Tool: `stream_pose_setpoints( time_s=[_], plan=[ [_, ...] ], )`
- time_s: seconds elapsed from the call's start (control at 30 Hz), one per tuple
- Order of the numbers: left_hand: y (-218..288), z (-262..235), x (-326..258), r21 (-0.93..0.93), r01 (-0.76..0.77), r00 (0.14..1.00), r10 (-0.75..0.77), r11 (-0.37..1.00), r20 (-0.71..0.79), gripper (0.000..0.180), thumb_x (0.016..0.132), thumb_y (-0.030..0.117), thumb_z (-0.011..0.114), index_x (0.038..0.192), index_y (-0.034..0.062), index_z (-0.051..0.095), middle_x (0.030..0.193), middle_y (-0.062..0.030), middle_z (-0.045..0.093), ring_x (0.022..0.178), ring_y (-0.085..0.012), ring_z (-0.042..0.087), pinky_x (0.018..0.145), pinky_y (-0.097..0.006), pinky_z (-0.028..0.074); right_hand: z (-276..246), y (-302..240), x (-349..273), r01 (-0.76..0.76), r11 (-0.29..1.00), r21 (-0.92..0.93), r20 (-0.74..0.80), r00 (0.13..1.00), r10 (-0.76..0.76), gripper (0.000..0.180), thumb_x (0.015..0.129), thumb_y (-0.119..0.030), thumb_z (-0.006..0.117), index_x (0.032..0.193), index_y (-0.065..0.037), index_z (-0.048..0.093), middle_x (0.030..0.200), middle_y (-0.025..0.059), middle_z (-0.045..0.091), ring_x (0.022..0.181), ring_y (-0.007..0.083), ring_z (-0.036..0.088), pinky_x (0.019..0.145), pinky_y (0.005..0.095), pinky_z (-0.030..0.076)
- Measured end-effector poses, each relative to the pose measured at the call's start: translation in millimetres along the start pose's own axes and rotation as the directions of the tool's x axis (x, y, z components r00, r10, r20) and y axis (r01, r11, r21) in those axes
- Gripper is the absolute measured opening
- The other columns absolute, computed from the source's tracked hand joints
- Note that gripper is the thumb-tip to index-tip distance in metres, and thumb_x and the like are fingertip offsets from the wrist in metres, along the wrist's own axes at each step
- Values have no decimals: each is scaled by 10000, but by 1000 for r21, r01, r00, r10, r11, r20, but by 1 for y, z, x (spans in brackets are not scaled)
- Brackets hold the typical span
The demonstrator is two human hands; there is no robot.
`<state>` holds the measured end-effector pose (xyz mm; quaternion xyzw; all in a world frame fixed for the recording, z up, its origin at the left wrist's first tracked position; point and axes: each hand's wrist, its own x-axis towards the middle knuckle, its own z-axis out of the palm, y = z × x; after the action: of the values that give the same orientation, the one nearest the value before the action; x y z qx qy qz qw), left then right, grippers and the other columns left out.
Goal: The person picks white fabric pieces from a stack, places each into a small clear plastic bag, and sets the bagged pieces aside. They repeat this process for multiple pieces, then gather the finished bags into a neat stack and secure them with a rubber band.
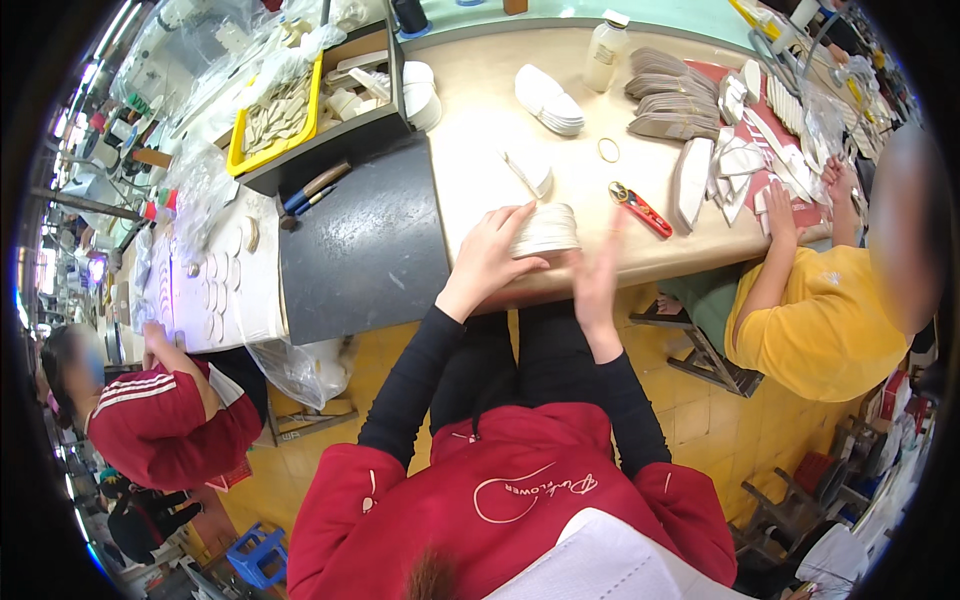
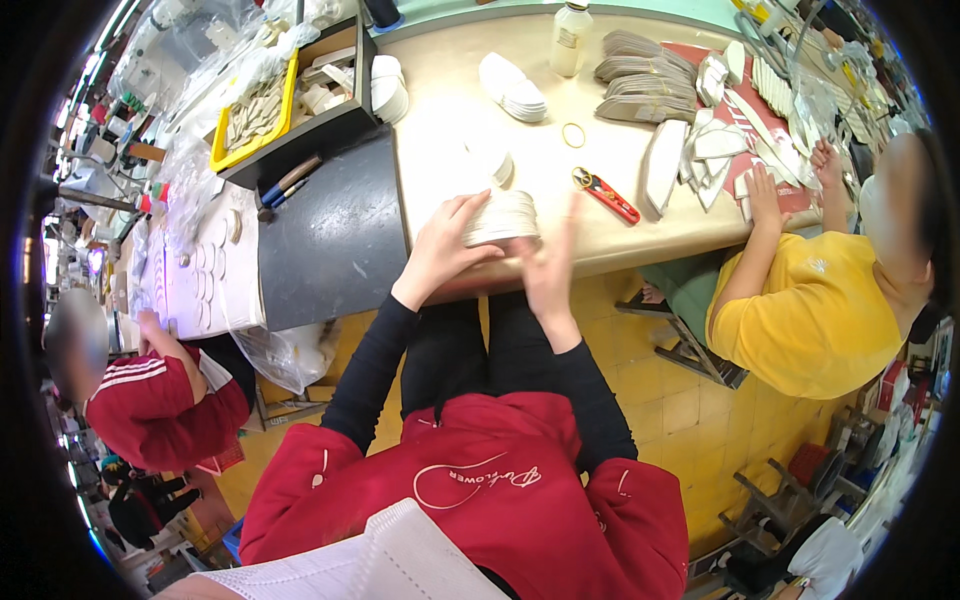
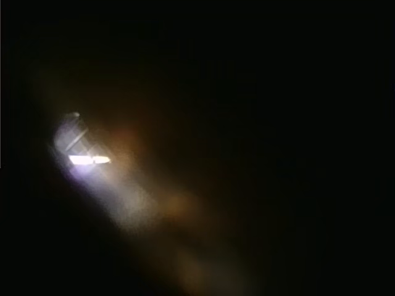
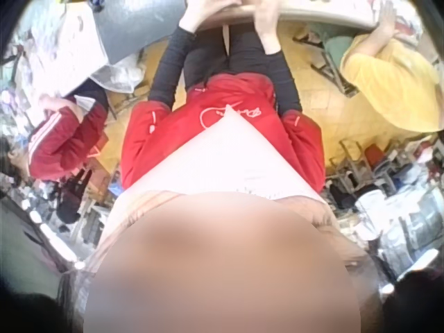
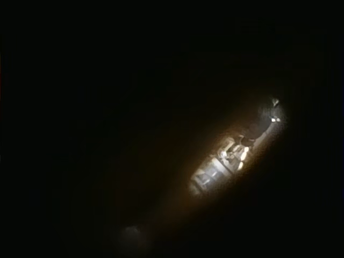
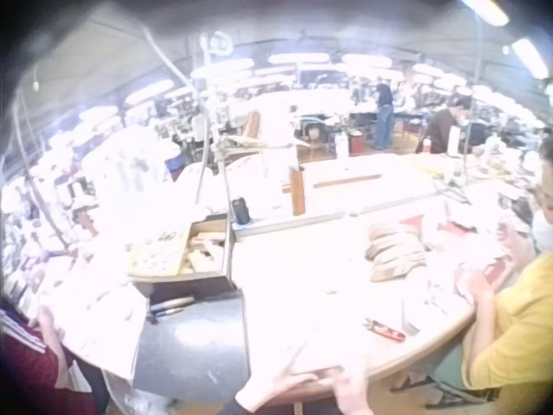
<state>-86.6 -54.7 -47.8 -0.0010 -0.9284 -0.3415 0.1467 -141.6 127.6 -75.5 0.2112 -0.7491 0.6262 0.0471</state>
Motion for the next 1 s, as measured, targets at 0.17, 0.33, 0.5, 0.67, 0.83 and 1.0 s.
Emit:
stream_pose_setpoints(
  time_s=[0.17,0.33,0.5,0.67,0.83,1.0],
  plan=[
    [-4,3,-2,48,-49,999,50,998,-22,850,695,306,859,1429,71,503,1318,-147,574,1221,-340,541,1027,-451,450,9,1,-4,-77,996,-32,242,967,83,933,918,-291,727,1585,42,166,1655,269,134,1549,382,115,1239,441,157],
    [-6,-1,-3,71,-38,999,37,997,17,848,688,281,864,1428,96,494,1291,-134,557,1233,-328,516,1047,-454,410,12,9,17,-35,994,103,62,998,29,963,930,-350,712,1582,58,133,1648,271,156,1545,388,124,1238,437,170],
    [-3,-1,-1,156,-80,996,85,985,-25,796,698,238,845,1407,116,503,1295,-132,537,1230,-332,504,1050,-461,395,13,7,25,46,985,-165,461,887,36,946,896,-338,737,1566,53,196,1596,275,265,1496,436,232,1213,483,235],
    [-11,-7,-2,13,-2,996,1,1000,90,715,742,159,776,1389,50,490,1349,-158,511,1264,-363,478,1085,-453,389,18,3,22,91,988,-127,342,939,-42,870,895,-276,739,1550,46,266,1558,256,354,1470,399,303,1205,457,258],
    [-25,-19,1,-86,-32,984,47,996,175,633,760,206,765,1327,42,535,1217,-163,568,1149,-381,552,998,-455,458,-7,8,17,-103,979,177,120,989,82,609,935,-36,590,1503,46,386,1537,187,434,1442,282,393,1200,396,284],
    [-15,-15,-4,-16,98,992,-96,995,80,562,823,231,759,1296,-1,566,1089,-167,679,999,-384,664,896,-436,531,-50,15,-1,-291,829,477,-112,916,386,305,999,34,492,1295,55,561,1298,159,619,1069,235,658,1043,390,508]
  ],
)
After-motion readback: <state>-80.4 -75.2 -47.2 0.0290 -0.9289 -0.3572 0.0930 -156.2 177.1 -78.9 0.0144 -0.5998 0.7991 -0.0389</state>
